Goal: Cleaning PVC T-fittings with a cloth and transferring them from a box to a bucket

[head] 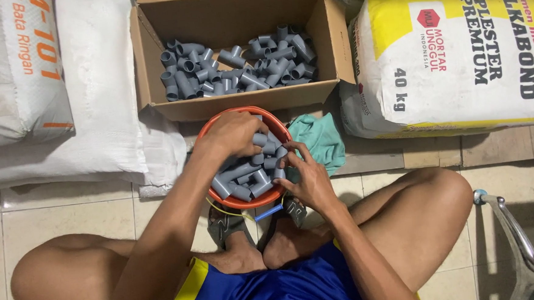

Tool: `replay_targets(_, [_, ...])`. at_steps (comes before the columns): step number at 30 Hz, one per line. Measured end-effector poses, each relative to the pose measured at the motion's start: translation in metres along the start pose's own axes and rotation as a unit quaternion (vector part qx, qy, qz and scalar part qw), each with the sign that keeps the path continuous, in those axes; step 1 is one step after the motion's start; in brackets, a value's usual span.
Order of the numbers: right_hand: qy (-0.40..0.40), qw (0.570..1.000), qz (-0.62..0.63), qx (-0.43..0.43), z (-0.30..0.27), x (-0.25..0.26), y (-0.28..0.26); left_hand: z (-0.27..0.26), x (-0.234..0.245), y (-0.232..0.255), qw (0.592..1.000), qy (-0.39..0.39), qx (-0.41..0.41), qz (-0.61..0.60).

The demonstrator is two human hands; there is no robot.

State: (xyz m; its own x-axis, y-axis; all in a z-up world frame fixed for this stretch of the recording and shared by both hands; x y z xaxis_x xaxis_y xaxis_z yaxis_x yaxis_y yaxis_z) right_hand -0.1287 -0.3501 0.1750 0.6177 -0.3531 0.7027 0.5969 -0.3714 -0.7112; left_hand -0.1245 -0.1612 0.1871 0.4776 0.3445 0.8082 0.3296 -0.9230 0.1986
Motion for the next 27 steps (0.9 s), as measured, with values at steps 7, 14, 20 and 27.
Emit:
replay_targets(7, [0.000,1.000,0.011,-0.003,-0.001,0.002,0.001,0.027,-0.029,-0.003,1.000,-0.018,0.019,0.001])
replay_targets(14, [-0.017,0.999,0.039,-0.022,-0.003,0.001,0.001,0.026,-0.039,-0.006,0.999,0.025,0.014,-0.046])
replay_targets(20, [0.003,0.999,0.038,-0.033,-0.004,0.001,0.000,-0.007,-0.019,-0.003,0.993,0.077,-0.014,-0.093])
replay_targets(27, [0.045,0.998,0.048,-0.019,-0.005,0.009,-0.001,-0.051,-0.014,-0.010,0.984,0.134,-0.058,-0.100])
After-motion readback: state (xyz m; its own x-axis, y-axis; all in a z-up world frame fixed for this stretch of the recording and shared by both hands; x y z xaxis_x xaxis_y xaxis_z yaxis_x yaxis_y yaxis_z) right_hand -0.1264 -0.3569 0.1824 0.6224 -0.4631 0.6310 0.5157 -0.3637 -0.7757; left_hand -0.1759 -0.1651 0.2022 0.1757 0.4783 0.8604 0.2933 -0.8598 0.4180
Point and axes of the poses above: each hand's wrist, its own z-axis towards the middle knuckle, its own x-axis out of the back of the hand, y = z × x, the point moved 5 cm from there along z, towards the middle knuckle, and after that the axes turned 15 degrees about x, right-handed, at the moved point
